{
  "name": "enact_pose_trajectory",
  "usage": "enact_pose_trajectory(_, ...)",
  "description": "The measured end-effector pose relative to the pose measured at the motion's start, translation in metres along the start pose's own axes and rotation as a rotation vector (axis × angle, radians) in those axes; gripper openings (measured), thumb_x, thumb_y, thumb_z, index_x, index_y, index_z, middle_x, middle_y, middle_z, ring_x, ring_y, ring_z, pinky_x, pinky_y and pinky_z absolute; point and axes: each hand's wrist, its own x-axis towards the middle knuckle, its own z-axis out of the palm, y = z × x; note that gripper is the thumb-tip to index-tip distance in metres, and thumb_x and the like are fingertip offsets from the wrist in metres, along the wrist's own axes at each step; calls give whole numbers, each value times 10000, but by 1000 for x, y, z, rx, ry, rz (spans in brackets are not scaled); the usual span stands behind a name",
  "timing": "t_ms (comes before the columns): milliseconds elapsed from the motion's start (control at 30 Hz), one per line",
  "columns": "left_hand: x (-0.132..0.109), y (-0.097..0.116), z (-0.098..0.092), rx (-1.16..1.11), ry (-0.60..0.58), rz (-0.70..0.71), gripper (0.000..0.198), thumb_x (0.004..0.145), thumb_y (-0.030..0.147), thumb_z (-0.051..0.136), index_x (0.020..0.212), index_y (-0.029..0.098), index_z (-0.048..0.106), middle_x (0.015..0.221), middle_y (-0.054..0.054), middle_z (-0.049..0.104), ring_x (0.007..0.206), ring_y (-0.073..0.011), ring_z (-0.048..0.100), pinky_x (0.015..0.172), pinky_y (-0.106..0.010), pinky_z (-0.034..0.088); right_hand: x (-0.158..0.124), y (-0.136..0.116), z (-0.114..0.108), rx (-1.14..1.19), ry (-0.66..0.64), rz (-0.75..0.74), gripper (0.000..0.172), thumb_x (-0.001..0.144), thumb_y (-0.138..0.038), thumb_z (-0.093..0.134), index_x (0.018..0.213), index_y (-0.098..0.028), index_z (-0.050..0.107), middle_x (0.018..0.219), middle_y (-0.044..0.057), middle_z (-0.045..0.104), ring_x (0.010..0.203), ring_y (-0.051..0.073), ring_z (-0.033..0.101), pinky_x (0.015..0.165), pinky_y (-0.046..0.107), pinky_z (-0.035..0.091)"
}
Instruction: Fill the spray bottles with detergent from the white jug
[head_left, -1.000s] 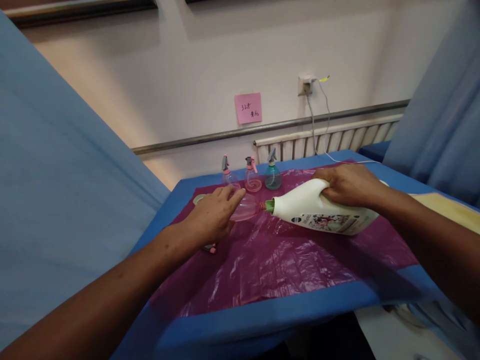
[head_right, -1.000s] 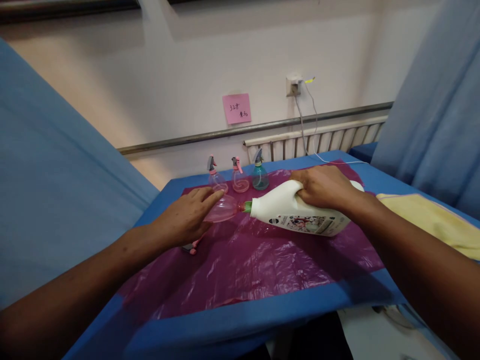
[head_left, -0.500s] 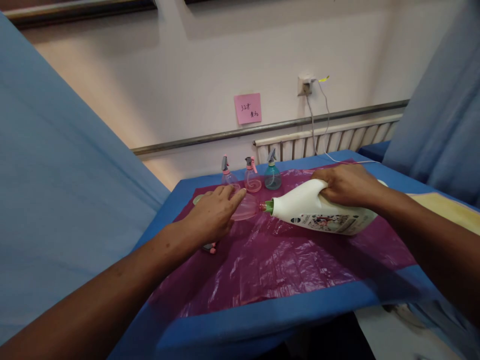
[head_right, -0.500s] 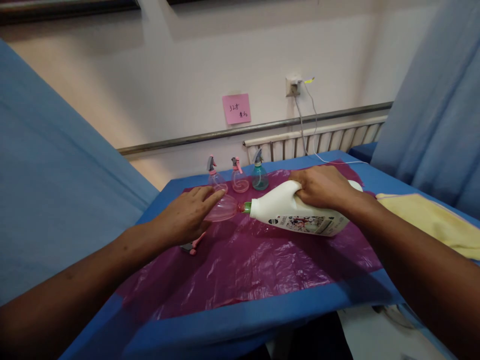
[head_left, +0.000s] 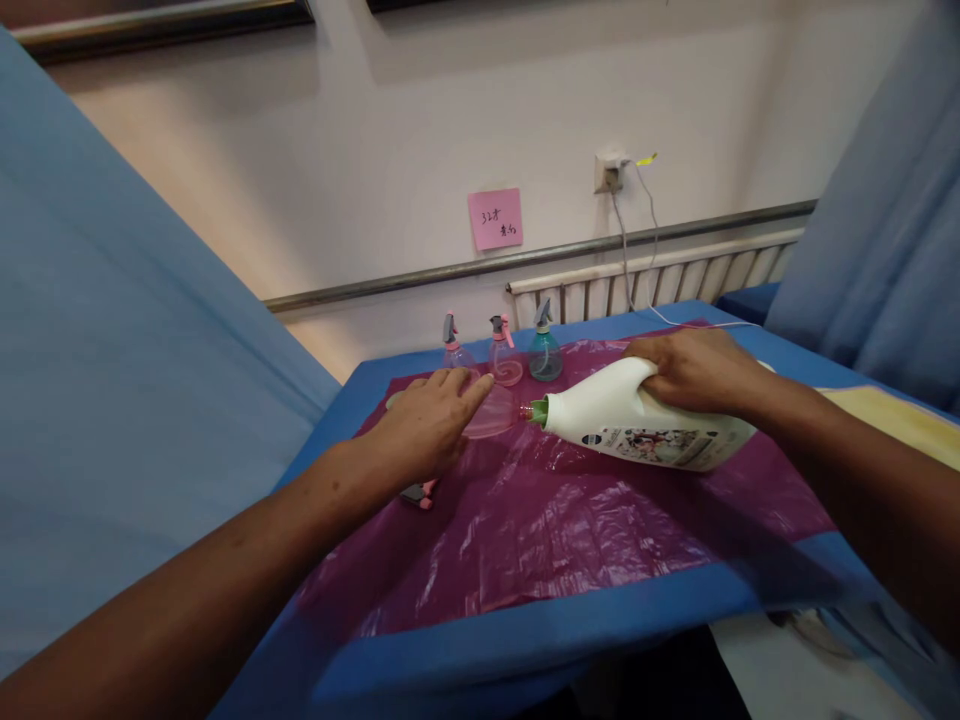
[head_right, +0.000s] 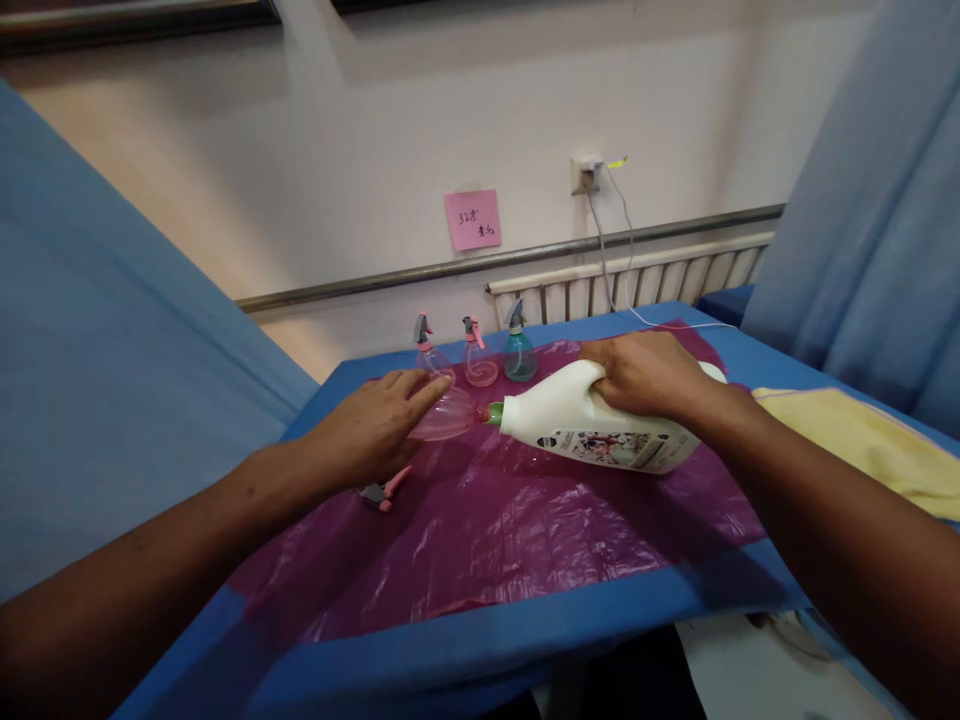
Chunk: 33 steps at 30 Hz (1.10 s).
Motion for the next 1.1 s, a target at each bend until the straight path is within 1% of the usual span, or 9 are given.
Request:
enact_pose_trajectory(167, 3, 3, -7, 107, -63, -4, 854, 854, 118, 682, 1657, 229, 416, 1549, -196, 586, 1338, -377, 601, 1034, -481, 549, -1, -1, -1, 4, -13, 34, 288, 893, -291, 625, 1089, -326, 833, 974, 33, 855, 819, 263, 731, 638, 340, 336)
enact_pose_trajectory(333, 3, 3, -8, 92, -52, 10, 891, 811, 90, 709, 1653, 204, 438, 1514, -212, 595, 1319, -396, 605, 1020, -485, 548, -1, -2, -3, 18, -32, 29, 284, 895, -294, 623, 1094, -321, 823, 994, 35, 856, 843, 264, 739, 646, 338, 339)
enact_pose_trajectory(467, 3, 3, -8, 73, -41, 16, 933, 788, 76, 748, 1659, 195, 436, 1530, -217, 587, 1335, -413, 601, 1026, -494, 545, -1, -3, -4, 11, -32, 31, 296, 901, -298, 609, 1111, -330, 815, 1023, 33, 860, 872, 276, 746, 657, 347, 349)
enact_pose_trajectory(633, 3, 6, -14, 107, -74, 14, 883, 850, 112, 750, 1666, 183, 419, 1540, -219, 585, 1363, -401, 589, 1042, -478, 540, -1, -2, -3, -4, -27, 28, 293, 893, -301, 613, 1094, -324, 825, 1008, 44, 856, 862, 279, 739, 654, 354, 350)
enact_pose_trajectory(800, 3, 9, -20, 148, -96, 2, 842, 893, 142, 721, 1668, 229, 404, 1535, -186, 602, 1358, -360, 594, 1036, -440, 541, 0, 0, -1, -14, -21, 33, 283, 883, -294, 622, 1075, -317, 829, 962, 47, 848, 812, 267, 724, 634, 348, 327)
enact_pose_trajectory(1100, 6, 10, -24, 230, -98, 30, 808, 946, 154, 645, 1702, 205, 366, 1565, -193, 596, 1375, -360, 588, 1030, -437, 539, 1, 1, 2, -29, 3, 24, 255, 902, -310, 613, 1059, -326, 813, 959, 31, 847, 819, 266, 724, 639, 344, 320)
